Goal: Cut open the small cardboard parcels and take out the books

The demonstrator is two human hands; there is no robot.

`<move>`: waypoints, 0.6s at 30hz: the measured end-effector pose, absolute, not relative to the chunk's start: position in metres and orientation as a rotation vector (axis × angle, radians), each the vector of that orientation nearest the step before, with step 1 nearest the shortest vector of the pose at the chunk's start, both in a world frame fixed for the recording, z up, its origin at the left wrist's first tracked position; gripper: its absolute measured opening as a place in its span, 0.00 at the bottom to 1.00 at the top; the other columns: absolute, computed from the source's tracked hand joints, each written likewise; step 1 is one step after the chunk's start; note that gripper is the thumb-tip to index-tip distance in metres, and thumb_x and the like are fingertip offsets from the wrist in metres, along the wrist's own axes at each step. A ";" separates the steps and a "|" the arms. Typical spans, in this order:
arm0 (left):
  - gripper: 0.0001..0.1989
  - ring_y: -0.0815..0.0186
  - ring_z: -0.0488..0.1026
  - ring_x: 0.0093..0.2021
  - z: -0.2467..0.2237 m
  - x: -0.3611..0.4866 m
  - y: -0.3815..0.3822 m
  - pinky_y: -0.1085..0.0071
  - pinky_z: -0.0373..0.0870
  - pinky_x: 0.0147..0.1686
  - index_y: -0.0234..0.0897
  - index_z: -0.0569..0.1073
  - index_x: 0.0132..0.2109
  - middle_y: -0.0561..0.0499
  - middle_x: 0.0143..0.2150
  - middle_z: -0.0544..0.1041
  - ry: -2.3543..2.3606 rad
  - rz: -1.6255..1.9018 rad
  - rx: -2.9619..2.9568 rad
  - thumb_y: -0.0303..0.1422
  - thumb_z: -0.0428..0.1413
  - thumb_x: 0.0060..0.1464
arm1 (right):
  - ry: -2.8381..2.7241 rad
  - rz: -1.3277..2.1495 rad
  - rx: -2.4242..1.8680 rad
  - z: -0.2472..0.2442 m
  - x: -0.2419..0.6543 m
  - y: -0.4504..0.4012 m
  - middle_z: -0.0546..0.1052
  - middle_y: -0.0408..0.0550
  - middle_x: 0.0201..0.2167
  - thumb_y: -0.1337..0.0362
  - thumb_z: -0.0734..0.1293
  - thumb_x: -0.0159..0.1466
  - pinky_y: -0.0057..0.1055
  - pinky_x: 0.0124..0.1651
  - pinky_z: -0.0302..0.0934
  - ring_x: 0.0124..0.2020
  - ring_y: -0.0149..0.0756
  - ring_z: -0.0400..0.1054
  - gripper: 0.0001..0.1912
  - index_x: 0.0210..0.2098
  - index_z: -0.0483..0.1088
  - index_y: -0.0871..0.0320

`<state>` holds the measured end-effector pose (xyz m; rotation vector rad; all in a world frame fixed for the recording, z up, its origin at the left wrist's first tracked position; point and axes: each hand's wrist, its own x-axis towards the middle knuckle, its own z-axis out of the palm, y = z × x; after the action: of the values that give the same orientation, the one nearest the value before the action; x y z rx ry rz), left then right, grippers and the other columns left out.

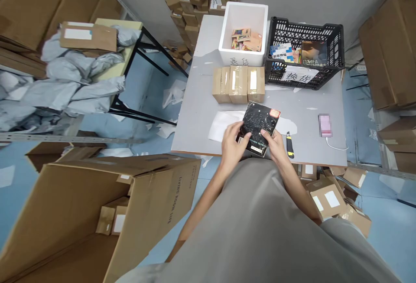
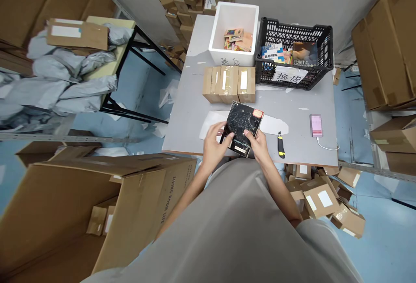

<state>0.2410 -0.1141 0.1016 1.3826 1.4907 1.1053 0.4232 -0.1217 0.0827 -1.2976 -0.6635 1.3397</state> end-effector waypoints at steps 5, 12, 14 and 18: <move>0.37 0.48 0.83 0.59 0.095 0.214 -0.091 0.52 0.79 0.63 0.38 0.86 0.59 0.37 0.60 0.88 1.271 0.933 0.957 0.57 0.78 0.50 | -0.690 1.459 -1.265 0.088 0.436 -0.125 0.90 0.50 0.50 0.36 0.86 0.54 0.47 0.60 0.79 0.51 0.52 0.83 0.34 0.48 0.82 0.52; 0.24 0.54 0.83 0.48 0.105 0.207 -0.088 0.57 0.79 0.59 0.40 0.89 0.46 0.46 0.48 0.89 1.199 0.899 1.087 0.51 0.79 0.49 | -0.920 1.504 -1.221 0.094 0.450 -0.123 0.90 0.47 0.46 0.37 0.86 0.57 0.47 0.59 0.78 0.49 0.48 0.83 0.31 0.47 0.85 0.52; 0.20 0.53 0.82 0.50 0.106 0.204 -0.089 0.57 0.78 0.60 0.42 0.89 0.44 0.45 0.46 0.89 1.214 0.954 1.175 0.48 0.79 0.49 | -1.052 1.479 -1.189 0.101 0.457 -0.119 0.90 0.49 0.48 0.37 0.86 0.57 0.52 0.66 0.75 0.54 0.51 0.83 0.29 0.46 0.87 0.50; 0.13 0.50 0.83 0.54 0.107 0.197 -0.090 0.51 0.77 0.63 0.46 0.88 0.37 0.44 0.45 0.88 1.190 1.041 1.322 0.47 0.77 0.53 | -1.306 1.399 -1.101 0.121 0.471 -0.108 0.89 0.51 0.57 0.37 0.88 0.56 0.61 0.83 0.57 0.69 0.57 0.77 0.22 0.39 0.89 0.44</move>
<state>0.1972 -0.0898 0.1074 1.3224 1.1900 1.0414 0.4712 -0.1078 0.1207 -1.1014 -1.3055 1.3985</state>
